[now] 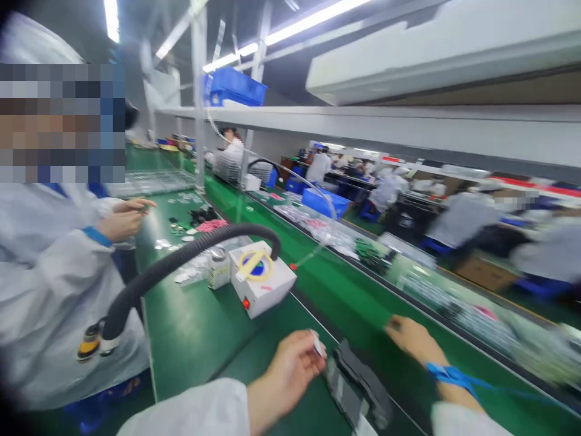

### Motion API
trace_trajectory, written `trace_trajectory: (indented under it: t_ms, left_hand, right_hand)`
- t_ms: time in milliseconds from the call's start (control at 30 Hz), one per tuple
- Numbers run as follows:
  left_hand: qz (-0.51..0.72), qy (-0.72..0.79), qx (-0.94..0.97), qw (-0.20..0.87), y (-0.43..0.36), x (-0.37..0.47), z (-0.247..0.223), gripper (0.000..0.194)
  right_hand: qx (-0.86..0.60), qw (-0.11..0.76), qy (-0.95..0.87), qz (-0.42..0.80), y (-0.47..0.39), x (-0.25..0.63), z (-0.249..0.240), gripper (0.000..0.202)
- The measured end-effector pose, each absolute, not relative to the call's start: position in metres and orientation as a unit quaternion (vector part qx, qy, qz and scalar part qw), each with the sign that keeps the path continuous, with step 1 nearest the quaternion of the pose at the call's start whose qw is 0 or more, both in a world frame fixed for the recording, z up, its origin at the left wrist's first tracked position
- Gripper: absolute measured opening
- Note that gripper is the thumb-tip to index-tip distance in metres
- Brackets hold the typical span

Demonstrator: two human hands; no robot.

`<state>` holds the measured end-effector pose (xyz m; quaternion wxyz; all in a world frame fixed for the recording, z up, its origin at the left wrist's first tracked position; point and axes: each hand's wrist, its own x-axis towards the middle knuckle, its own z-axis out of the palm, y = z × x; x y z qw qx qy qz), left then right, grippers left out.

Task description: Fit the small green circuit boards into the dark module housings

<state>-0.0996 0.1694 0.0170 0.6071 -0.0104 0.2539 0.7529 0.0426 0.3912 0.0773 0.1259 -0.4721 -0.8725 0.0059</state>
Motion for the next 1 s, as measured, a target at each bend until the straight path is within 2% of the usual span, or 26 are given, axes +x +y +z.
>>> trace_trajectory:
  t_ms: [133,267,667,833,1000]
  left_hand:
    - [0.731,0.25,0.007,0.635,0.162,-0.103,0.017,0.015]
    - [0.704,0.265,0.016,0.659,0.168,-0.104,0.008,0.005]
    - [0.691,0.292,0.036,0.66,0.167,-0.109,0.006,0.016]
    - [0.675,0.299,0.032,0.674,0.166,-0.109,0.011,0.018]
    - [0.657,0.304,0.033,0.689,0.161,-0.109,0.018,0.021]
  right_hand:
    - [-0.573,-0.066,-0.814,0.067,0.333,0.099,0.084,0.023]
    - [-0.612,-0.127,-0.773,0.106,0.292,0.121,0.07,0.027]
    - [-0.55,-0.123,-0.824,0.061,0.229,0.165,0.069,0.03]
    - [-0.57,-0.077,-0.818,0.032,0.21,0.185,0.068,0.032]
    - [-0.609,-0.048,-0.791,0.031,0.189,0.236,0.088,0.03]
